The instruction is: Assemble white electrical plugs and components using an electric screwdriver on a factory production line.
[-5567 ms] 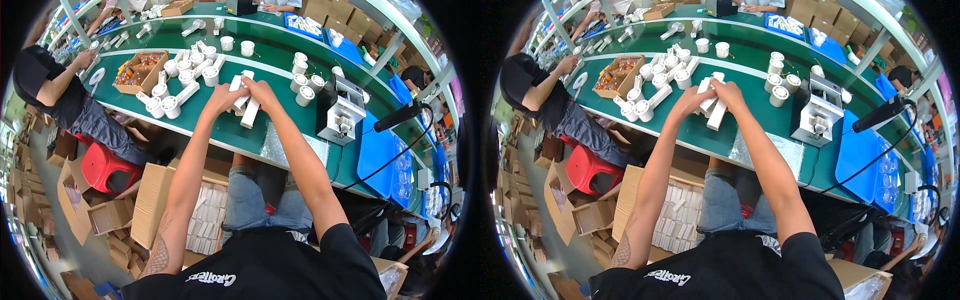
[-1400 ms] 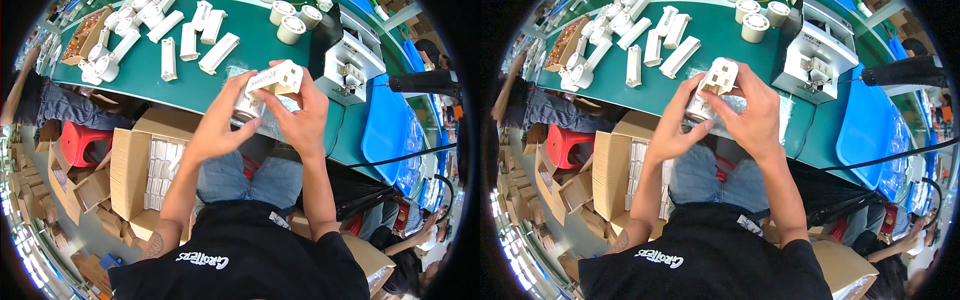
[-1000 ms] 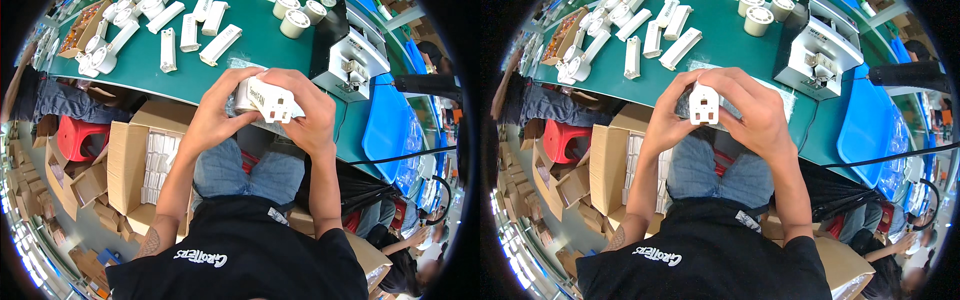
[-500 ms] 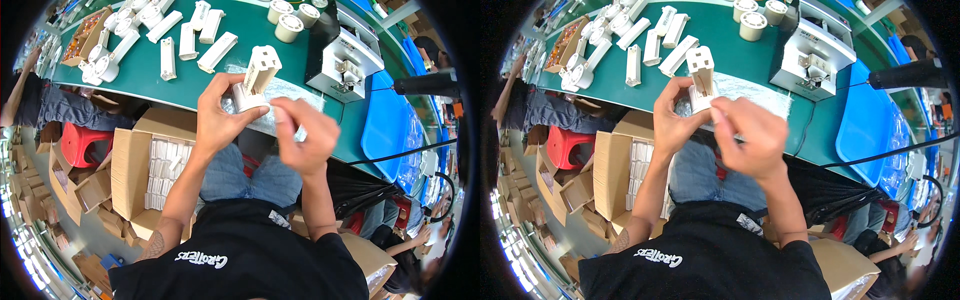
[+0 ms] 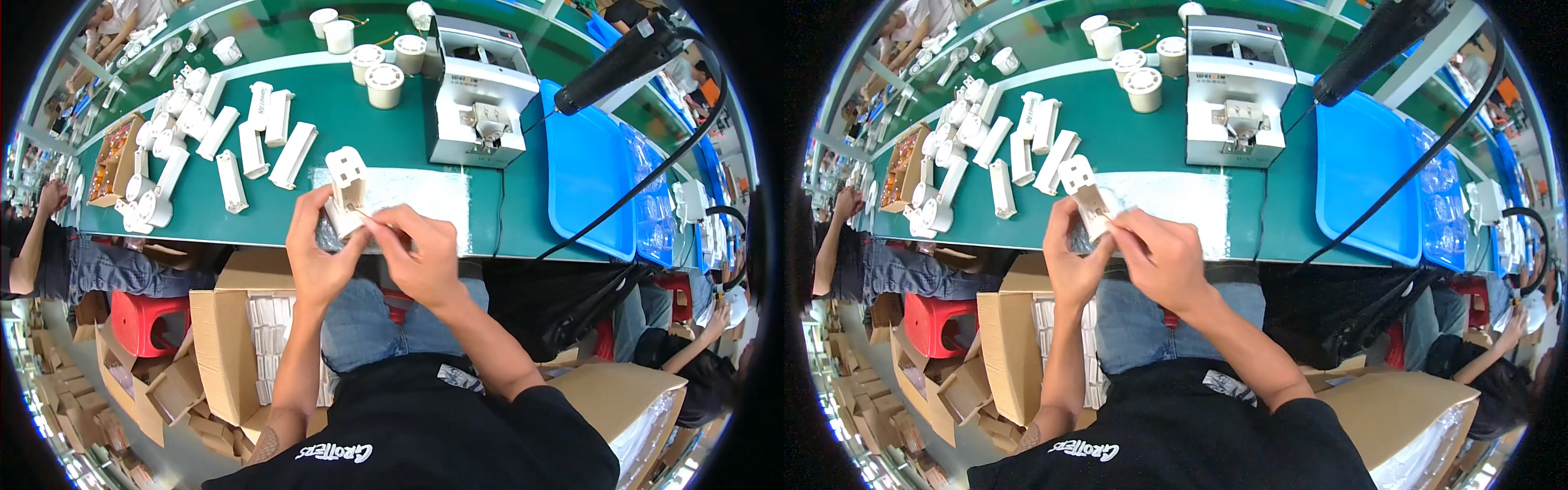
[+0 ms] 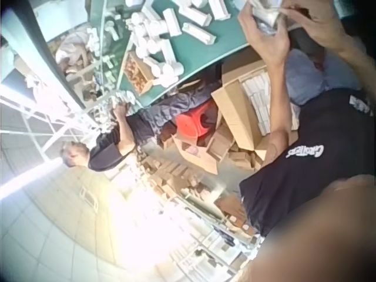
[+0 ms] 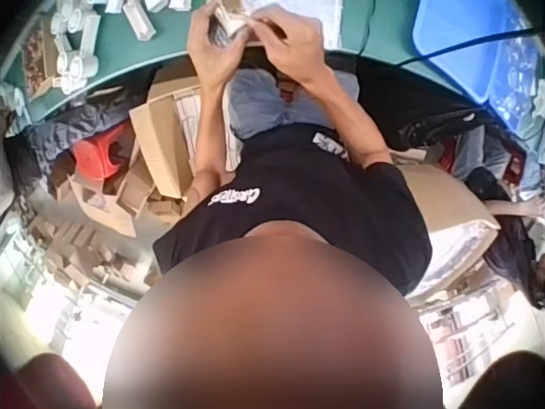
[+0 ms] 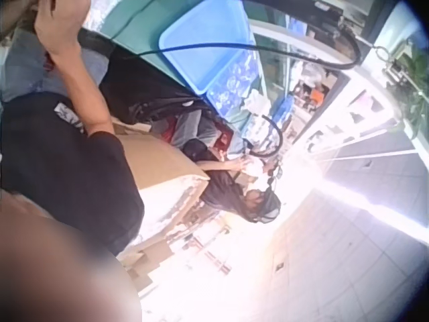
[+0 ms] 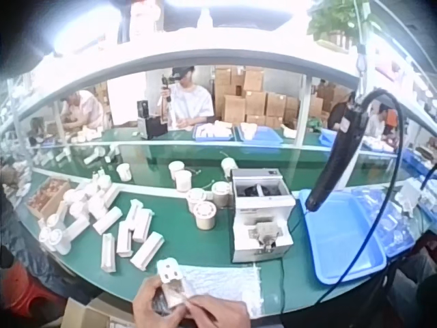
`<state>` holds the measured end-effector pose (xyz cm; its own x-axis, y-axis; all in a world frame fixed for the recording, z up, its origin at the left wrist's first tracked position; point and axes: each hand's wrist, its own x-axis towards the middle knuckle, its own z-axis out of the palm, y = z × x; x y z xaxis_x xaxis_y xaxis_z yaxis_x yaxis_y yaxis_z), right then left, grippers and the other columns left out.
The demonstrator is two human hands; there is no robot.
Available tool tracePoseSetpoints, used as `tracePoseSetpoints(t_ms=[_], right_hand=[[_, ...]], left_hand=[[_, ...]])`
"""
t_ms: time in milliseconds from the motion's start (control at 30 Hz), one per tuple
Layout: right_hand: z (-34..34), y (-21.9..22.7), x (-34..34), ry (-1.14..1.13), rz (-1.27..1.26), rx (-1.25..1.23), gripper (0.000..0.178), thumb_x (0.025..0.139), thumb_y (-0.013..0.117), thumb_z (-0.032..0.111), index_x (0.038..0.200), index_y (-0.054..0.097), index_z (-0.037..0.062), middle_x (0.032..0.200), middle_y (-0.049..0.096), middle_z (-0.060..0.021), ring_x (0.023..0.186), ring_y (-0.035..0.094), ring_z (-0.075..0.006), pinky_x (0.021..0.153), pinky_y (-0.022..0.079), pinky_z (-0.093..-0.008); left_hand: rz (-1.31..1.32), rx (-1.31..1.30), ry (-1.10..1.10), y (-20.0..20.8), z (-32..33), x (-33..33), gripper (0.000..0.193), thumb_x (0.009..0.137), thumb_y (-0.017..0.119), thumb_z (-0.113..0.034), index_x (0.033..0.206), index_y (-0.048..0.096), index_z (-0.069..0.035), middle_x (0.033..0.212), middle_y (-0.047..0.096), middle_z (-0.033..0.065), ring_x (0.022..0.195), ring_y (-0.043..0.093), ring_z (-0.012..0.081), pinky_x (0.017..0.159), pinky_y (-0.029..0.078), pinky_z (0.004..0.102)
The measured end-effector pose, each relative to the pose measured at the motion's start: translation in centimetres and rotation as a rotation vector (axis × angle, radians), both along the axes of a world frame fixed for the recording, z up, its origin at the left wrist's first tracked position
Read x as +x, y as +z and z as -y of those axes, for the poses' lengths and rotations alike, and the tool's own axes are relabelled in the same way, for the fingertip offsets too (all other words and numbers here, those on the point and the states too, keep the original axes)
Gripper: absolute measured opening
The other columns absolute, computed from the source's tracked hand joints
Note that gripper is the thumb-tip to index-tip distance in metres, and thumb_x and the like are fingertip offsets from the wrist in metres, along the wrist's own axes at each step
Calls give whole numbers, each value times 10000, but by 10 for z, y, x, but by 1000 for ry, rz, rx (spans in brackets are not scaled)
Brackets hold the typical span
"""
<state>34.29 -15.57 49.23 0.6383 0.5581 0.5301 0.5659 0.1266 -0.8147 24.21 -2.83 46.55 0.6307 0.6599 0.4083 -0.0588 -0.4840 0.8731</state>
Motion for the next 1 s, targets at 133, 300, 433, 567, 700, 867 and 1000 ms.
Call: tracePoseSetpoints(t_ms=[133, 300, 433, 567, 700, 867, 1000], right_hand=[[27, -13, 16, 76, 470, -80, 126, 821, 844, -7, 879, 749, 53, 705, 701, -95, 582, 688, -240, 518, 506, -362], [59, 25, 44, 83, 427, 10, 72, 866, 741, -23, 843, 711, 39, 697, 682, -80, 536, 619, -200, 514, 470, -341], [72, 69, 108, -914, 487, 466, 380, 1023, 694, 72, 1352, 558, -63, 1282, 590, -185, 1186, 585, -246, 1011, 512, -390], [64, 119, 169, -707, 192, 506, 724, 1054, 700, 324, 1566, 385, -79, 1415, 634, -219, 1338, 583, -296, 1157, 423, -430], [106, 131, 232, -268, 21, 400, 561, 1085, 635, 389, 1433, 548, -42, 1218, 706, -171, 1071, 705, -243, 965, 535, -365], [117, 117, 219, 147, -12, 439, 610, 1133, 445, 525, 1407, 505, -17, 975, 624, -145, 790, 623, -252, 752, 516, -367], [91, 122, 160, 2, -183, 377, 720, 1117, 375, 634, 1416, 473, -14, 830, 569, -115, 657, 572, -217, 638, 476, -339]], left_hand=[[44, 95, -163, 6, -12, -3, 546, 815, 811, -106, 1328, 662, 7, 1306, 662, 203, 1236, 634, 363, 1080, 487, 434], [-29, 34, -153, 19, 4, 6, 594, 764, 897, -130, 1307, 689, -7, 1267, 671, 188, 1174, 677, 344, 1009, 535, 386], [-38, 150, -182, 22, 0, 5, 607, 751, 898, -107, 1304, 667, -5, 1262, 672, 187, 1169, 677, 353, 1015, 533, 404], [-45, 5, -198, 13, -2, 5, 614, 780, 888, -56, 1332, 625, 5, 1296, 671, 157, 1209, 672, 285, 1067, 519, 407], [-19, -236, -378, 14, 6, 48, 622, 853, 881, -75, 1388, 577, 9, 1303, 668, 142, 1213, 659, 237, 1108, 495, 391], [-73, 156, -385, 16, 6, 76, 684, 807, 870, -57, 1426, 581, -31, 1339, 626, 166, 1233, 639, 319, 1076, 500, 397], [-97, 43, -357, 13, 10, 67, 687, 808, 843, -19, 1440, 576, -39, 1369, 603, 178, 1254, 623, 350, 1085, 495, 403]])
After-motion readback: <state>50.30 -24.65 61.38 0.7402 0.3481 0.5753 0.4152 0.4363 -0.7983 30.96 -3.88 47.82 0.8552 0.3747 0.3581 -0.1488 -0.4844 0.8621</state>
